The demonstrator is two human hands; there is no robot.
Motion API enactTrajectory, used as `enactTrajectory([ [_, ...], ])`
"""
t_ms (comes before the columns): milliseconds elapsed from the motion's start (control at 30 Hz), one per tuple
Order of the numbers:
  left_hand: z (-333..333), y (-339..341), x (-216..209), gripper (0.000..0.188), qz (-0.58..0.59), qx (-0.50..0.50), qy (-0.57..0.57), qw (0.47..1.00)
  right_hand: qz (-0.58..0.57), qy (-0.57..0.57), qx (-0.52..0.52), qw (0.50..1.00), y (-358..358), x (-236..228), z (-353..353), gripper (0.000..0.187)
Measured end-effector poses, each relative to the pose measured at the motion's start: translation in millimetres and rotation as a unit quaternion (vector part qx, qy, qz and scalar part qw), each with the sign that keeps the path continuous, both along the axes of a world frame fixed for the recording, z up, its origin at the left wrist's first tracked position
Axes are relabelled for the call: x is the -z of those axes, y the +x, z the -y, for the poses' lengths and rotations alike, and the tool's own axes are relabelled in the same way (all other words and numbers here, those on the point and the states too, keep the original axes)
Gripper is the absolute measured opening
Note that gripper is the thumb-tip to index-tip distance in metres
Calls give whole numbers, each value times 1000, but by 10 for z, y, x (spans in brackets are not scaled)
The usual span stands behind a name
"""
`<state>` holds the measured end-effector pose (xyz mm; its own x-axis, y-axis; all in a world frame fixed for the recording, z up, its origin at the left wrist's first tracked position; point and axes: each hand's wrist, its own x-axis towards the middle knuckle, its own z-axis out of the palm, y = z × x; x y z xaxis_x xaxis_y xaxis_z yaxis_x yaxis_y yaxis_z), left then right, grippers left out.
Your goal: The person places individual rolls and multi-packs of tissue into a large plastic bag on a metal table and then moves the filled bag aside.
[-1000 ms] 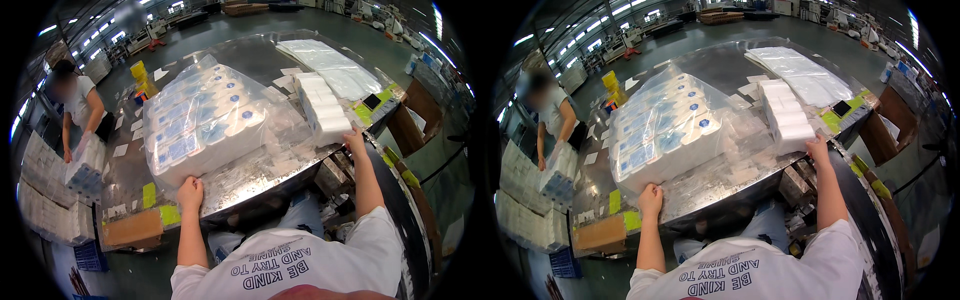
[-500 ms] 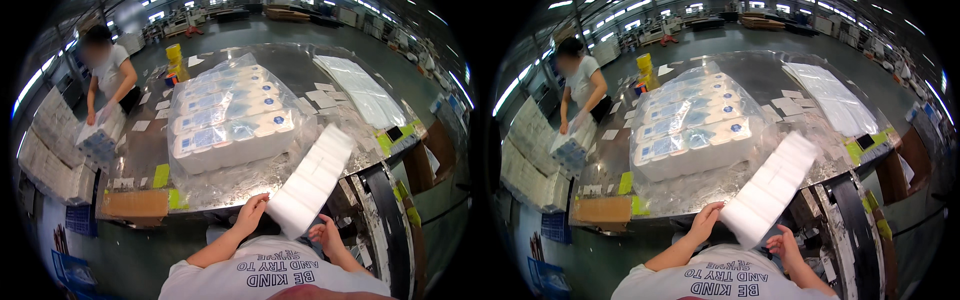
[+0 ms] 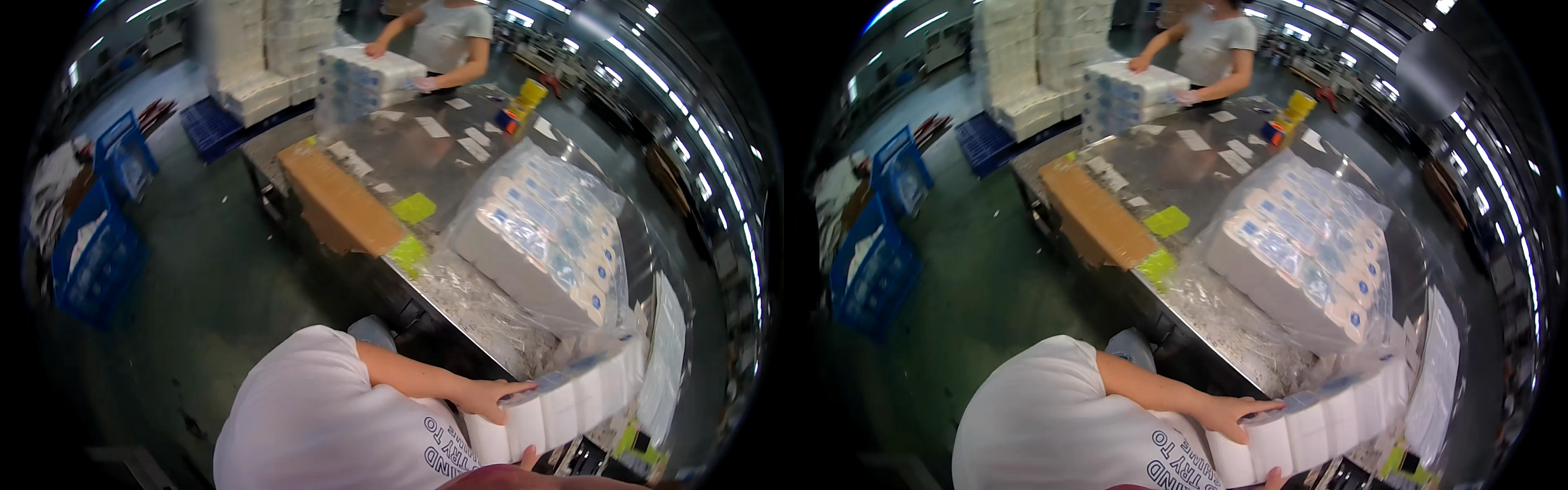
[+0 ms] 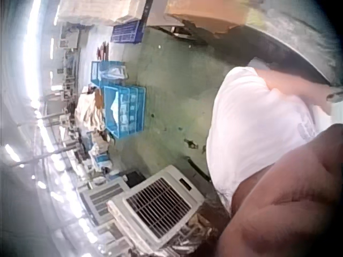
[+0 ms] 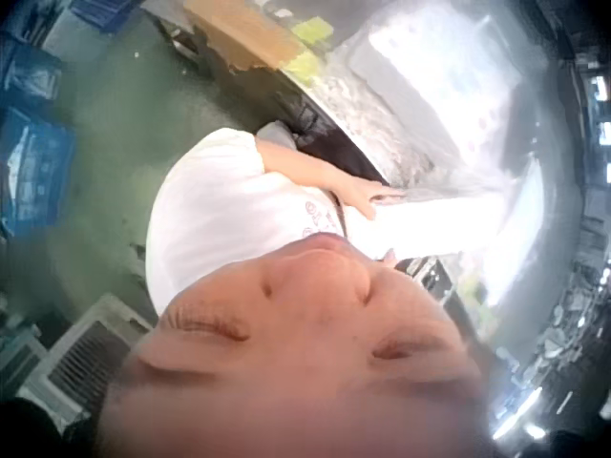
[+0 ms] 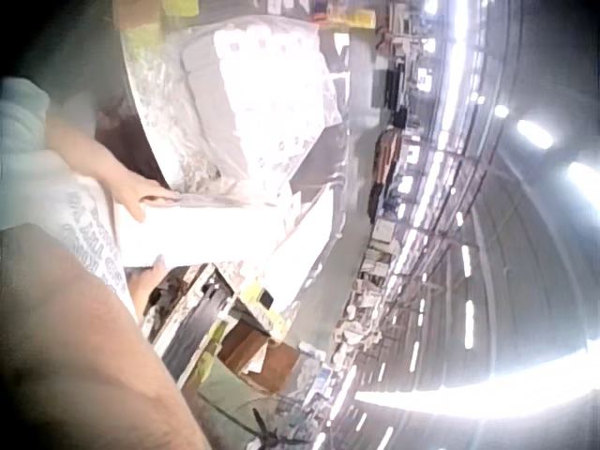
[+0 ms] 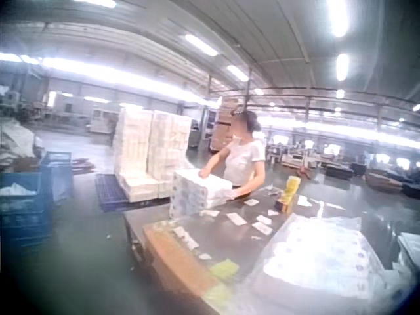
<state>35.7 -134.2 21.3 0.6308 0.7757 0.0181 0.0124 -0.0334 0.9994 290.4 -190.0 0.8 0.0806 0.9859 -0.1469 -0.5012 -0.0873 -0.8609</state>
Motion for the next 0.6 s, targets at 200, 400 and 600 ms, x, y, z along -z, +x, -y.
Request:
enactTrajectory([
  [200,148,-556,-554,105,317,-2,50,947,220,291,15,931,-225,-734,-424,74],
  [400,1236,-1973,-956,95,482,-225,67,844,228,461,-272,813,-1169,-1126,-907,79],
  [600,3337,-4055,-1768,56,352,-725,406,430,285,384,-469,743,-1867,-829,-794,75],
])
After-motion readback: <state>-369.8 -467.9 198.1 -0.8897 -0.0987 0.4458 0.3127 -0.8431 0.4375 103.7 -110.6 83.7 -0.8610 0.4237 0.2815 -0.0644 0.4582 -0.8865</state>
